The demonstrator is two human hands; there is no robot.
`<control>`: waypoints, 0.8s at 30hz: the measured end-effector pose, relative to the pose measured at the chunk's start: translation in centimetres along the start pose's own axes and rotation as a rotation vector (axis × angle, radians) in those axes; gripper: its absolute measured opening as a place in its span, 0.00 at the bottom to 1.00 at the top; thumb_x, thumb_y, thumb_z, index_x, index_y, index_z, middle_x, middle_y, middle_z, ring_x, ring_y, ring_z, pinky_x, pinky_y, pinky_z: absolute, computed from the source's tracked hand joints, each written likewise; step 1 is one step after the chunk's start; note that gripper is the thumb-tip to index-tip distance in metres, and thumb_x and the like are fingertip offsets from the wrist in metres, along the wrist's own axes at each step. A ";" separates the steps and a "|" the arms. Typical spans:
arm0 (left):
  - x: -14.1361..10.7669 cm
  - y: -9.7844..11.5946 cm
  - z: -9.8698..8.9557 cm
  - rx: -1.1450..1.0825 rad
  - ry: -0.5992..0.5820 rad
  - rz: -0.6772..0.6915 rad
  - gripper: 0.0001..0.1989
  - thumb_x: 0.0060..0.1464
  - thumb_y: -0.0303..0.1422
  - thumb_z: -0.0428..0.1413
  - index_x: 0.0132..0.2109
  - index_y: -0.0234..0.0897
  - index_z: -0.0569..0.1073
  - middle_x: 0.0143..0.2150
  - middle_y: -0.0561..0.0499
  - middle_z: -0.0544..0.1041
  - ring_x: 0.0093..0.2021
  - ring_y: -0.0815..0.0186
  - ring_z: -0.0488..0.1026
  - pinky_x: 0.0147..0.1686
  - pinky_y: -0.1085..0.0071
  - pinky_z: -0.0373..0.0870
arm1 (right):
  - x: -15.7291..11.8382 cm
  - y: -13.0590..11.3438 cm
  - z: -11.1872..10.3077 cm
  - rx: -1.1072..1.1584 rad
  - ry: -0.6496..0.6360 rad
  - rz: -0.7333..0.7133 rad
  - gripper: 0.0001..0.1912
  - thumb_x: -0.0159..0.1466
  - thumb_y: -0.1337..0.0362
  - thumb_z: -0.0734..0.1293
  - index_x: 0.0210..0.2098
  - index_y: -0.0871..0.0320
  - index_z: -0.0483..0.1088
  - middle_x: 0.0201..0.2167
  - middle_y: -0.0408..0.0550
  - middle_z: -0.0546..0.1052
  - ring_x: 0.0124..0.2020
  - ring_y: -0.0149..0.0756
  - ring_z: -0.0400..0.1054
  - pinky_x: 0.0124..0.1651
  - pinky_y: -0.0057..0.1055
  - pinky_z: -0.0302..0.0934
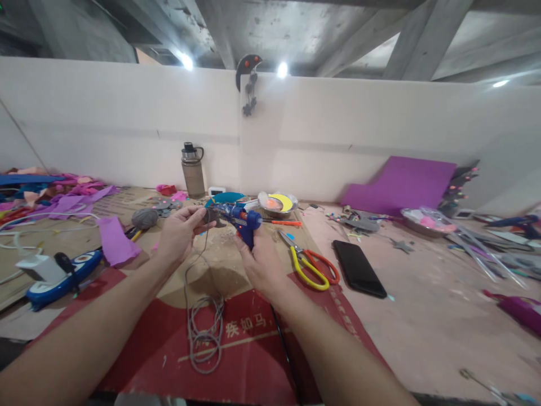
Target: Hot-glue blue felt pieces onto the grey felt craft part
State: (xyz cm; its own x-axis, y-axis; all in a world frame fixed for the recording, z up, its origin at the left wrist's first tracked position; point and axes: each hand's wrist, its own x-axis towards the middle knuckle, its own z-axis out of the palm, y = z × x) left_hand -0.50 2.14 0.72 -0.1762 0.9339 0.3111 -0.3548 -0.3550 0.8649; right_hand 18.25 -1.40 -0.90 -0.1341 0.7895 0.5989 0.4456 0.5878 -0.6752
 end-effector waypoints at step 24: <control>0.3 -0.2 -0.5 0.096 0.021 0.087 0.13 0.45 0.39 0.66 0.33 0.34 0.77 0.31 0.50 0.79 0.32 0.67 0.78 0.39 0.64 0.80 | 0.0 -0.2 0.0 -0.036 0.029 -0.009 0.13 0.66 0.57 0.60 0.45 0.58 0.67 0.46 0.57 0.76 0.46 0.47 0.71 0.50 0.46 0.64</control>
State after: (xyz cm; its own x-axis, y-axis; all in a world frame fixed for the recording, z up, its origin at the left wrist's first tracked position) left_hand -0.94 2.43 0.48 -0.2220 0.8983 0.3792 -0.2484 -0.4282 0.8689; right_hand 18.13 -1.56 -0.79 -0.1123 0.7786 0.6174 0.4758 0.5876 -0.6545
